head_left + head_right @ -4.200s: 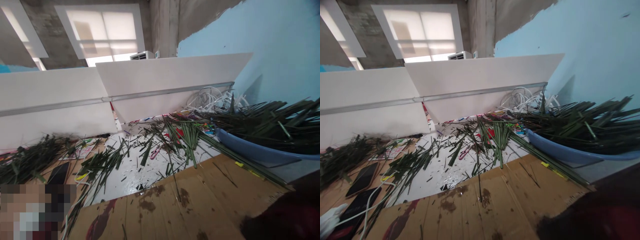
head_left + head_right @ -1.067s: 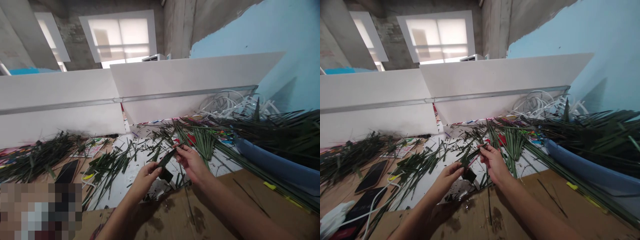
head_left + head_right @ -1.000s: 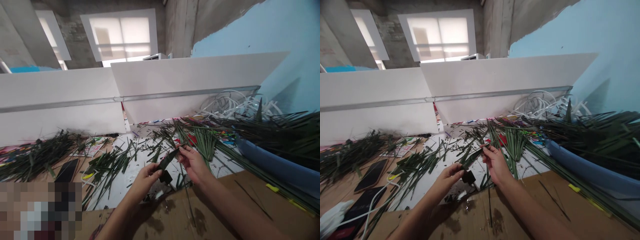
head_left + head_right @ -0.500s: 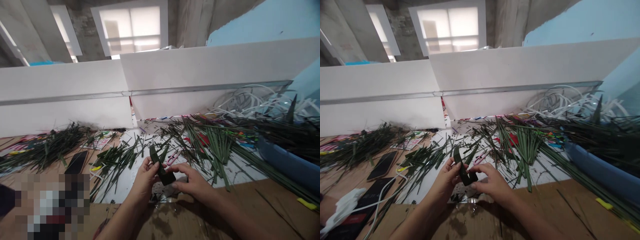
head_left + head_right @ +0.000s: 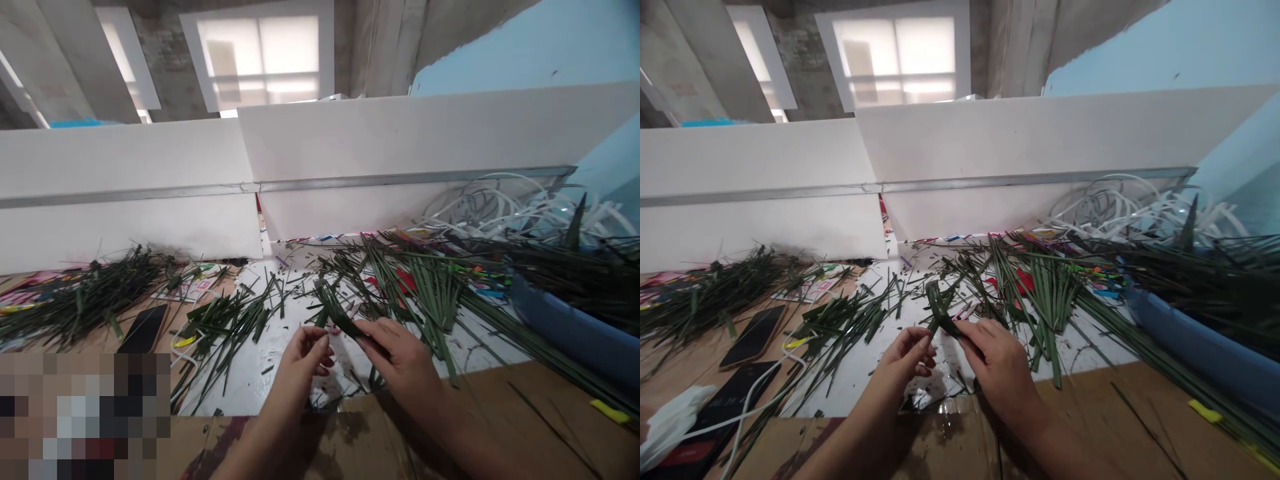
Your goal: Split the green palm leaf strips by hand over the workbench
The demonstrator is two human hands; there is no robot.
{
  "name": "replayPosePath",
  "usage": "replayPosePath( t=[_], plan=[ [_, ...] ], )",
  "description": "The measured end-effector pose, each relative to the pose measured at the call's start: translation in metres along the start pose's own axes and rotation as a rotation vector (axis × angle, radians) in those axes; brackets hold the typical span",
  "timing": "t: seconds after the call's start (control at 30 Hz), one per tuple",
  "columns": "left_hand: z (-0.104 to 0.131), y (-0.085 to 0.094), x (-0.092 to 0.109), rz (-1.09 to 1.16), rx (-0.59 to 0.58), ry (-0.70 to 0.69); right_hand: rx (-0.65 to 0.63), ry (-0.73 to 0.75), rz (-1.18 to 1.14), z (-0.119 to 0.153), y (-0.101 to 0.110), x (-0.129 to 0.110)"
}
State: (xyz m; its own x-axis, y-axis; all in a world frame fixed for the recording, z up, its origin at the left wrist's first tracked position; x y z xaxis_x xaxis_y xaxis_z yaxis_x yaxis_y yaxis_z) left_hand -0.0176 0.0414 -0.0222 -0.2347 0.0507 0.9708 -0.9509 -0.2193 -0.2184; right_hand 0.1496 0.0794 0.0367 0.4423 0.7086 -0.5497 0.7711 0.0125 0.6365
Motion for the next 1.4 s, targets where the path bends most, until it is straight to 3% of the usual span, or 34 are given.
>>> replayPosePath(
  t=[0.13,0.23,0.43,0.6,0.77,0.97,1.1,1.23,1.4],
  plan=[
    [0.009,-0.024,-0.003,0.021,-0.129,0.033,-0.030,0.108,0.212,0.006,-0.010,-0.012],
    [0.009,-0.027,-0.003,0.053,-0.158,0.012,-0.087,0.145,0.255,0.011,-0.021,-0.022],
    [0.003,-0.019,-0.007,0.069,-0.136,-0.024,-0.274,0.104,0.092,0.018,-0.036,-0.032],
    [0.006,-0.015,-0.004,0.016,-0.092,-0.030,-0.317,0.040,-0.162,0.014,-0.034,-0.031],
    [0.009,-0.018,0.006,0.012,-0.094,-0.043,-0.246,-0.100,-0.335,0.010,-0.030,-0.014],
    [0.008,-0.008,0.010,-0.078,-0.038,-0.043,-0.037,-0.232,-0.366,0.006,-0.019,0.015],
    [0.005,-0.010,0.002,-0.235,-0.154,0.052,0.094,-0.371,-0.534,0.002,-0.013,0.036],
    [0.006,-0.009,-0.002,-0.272,-0.244,0.119,0.237,-0.444,-0.631,-0.003,0.006,0.052],
    [0.003,-0.003,0.008,-0.106,-0.304,0.124,0.157,-0.573,-0.847,-0.004,0.003,0.066]
  ],
)
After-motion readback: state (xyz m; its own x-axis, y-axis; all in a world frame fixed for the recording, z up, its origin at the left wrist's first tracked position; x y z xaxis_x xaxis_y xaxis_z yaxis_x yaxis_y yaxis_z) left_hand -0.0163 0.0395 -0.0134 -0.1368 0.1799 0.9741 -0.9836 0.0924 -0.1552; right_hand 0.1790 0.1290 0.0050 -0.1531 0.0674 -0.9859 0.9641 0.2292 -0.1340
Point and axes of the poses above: each hand's wrist, its own z-axis away from the middle knuckle, its own y-axis out of the back of the hand, x = y × z, the point moved 8 cm from there along -z, towards the middle knuckle, and after that the axes turned 3 degrees about -x, right-handed, at the moved point
